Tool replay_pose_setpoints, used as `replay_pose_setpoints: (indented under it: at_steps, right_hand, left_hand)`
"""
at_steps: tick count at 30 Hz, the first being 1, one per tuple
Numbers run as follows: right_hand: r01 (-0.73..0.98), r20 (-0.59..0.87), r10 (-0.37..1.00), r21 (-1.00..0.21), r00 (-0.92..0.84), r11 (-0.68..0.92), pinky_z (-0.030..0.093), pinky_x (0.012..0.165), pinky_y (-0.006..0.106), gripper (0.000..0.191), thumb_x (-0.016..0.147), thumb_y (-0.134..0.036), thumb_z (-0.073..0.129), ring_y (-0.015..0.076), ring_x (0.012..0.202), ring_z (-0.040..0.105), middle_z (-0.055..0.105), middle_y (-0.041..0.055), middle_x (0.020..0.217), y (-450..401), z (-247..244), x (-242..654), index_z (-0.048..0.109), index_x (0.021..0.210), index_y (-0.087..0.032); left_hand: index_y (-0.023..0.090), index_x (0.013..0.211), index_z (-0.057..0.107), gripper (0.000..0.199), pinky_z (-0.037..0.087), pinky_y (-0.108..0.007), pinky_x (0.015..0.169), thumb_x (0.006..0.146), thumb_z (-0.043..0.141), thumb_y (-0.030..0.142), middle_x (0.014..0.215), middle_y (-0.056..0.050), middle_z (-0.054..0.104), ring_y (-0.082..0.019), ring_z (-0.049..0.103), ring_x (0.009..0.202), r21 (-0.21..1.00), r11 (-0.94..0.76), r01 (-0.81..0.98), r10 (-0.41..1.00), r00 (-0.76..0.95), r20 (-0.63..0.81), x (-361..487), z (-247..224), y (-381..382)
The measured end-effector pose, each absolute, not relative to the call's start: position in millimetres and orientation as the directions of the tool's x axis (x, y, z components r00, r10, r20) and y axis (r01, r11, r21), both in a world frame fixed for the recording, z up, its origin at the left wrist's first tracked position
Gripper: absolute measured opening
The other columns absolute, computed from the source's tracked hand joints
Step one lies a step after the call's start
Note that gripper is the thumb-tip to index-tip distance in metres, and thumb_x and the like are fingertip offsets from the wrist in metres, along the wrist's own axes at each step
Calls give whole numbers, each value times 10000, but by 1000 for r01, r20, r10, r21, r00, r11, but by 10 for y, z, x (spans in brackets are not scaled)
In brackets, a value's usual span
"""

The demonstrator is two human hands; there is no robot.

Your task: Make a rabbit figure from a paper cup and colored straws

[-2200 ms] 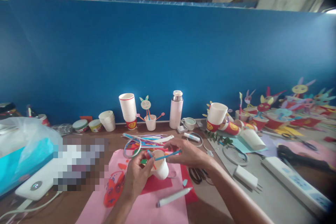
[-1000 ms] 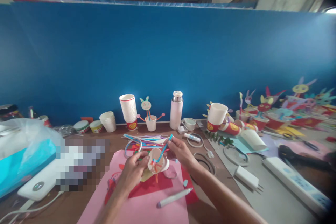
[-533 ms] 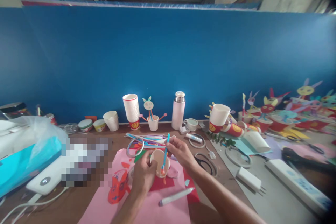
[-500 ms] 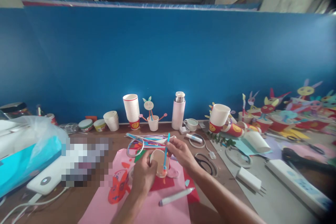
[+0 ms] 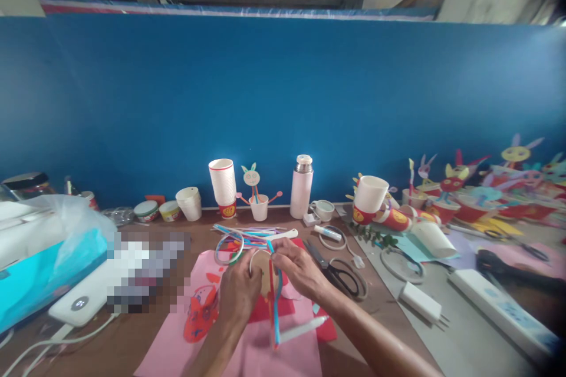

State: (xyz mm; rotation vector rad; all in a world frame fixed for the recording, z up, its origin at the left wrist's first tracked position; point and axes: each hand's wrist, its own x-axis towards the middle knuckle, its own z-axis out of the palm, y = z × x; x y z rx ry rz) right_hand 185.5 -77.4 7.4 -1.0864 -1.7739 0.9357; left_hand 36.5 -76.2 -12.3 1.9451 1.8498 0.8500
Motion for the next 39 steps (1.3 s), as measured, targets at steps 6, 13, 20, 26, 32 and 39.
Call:
replay_pose_setpoints:
  at_steps: [6, 13, 20, 26, 32, 39]
  right_hand:
    - [395, 219, 921, -853, -321, 341, 385, 809, 273, 265, 737, -98, 413, 163, 920, 530, 576, 32, 928, -802, 85, 1828, 521, 504, -160]
    - [572, 286, 915, -715, -284, 401, 383, 752, 270, 275, 709, -84, 440, 178, 884, 533, 635, 10, 932, -816, 56, 1782, 582, 492, -176]
    - [749, 245, 943, -576, -226, 329, 345, 684, 269, 239, 707, -127, 478, 177, 762, 509, 595, 34, 714, -787, 21, 1760, 584, 496, -167]
    - [804, 259, 940, -497, -222, 327, 306, 658, 277, 246, 728, -159, 477, 189, 784, 498, 601, 40, 706, -752, -22, 1754, 583, 506, -165]
    - [810, 329, 914, -453, -238, 374, 300, 671, 261, 236, 795, -181, 471, 169, 799, 496, 601, 15, 754, -709, -74, 1754, 609, 603, -178]
    - [806, 396, 865, -376, -307, 458, 356, 747, 274, 340, 891, -232, 395, 174, 844, 532, 633, 28, 788, -760, -1, 1773, 639, 657, -194]
  left_hand:
    - [222, 1022, 639, 352, 391, -231, 638, 783, 382, 200, 854, -60, 697, -192, 615, 784, 662, -132, 738, 982, 5, 189, 380, -84, -784]
    - [226, 1090, 626, 385, 391, -241, 625, 773, 410, 191, 741, -50, 691, -187, 610, 707, 721, -166, 673, 976, 8, 217, 387, -147, -799]
    - [230, 1119, 614, 413, 415, -275, 680, 771, 402, 162, 838, -91, 709, -232, 634, 820, 677, -157, 719, 975, 5, 221, 416, -141, -802]
    - [222, 1108, 617, 375, 442, -297, 730, 804, 399, 204, 926, -93, 710, -246, 637, 895, 677, -213, 704, 966, 48, 254, 425, -160, -808]
    - [159, 1212, 531, 438, 453, -329, 759, 806, 369, 183, 1000, -108, 691, -245, 632, 910, 671, -212, 711, 969, 62, 241, 459, -227, -805]
    - [132, 1275, 447, 496, 437, -342, 815, 786, 373, 173, 1060, -121, 663, -242, 608, 964, 727, -184, 662, 979, 57, 196, 451, -213, -802]
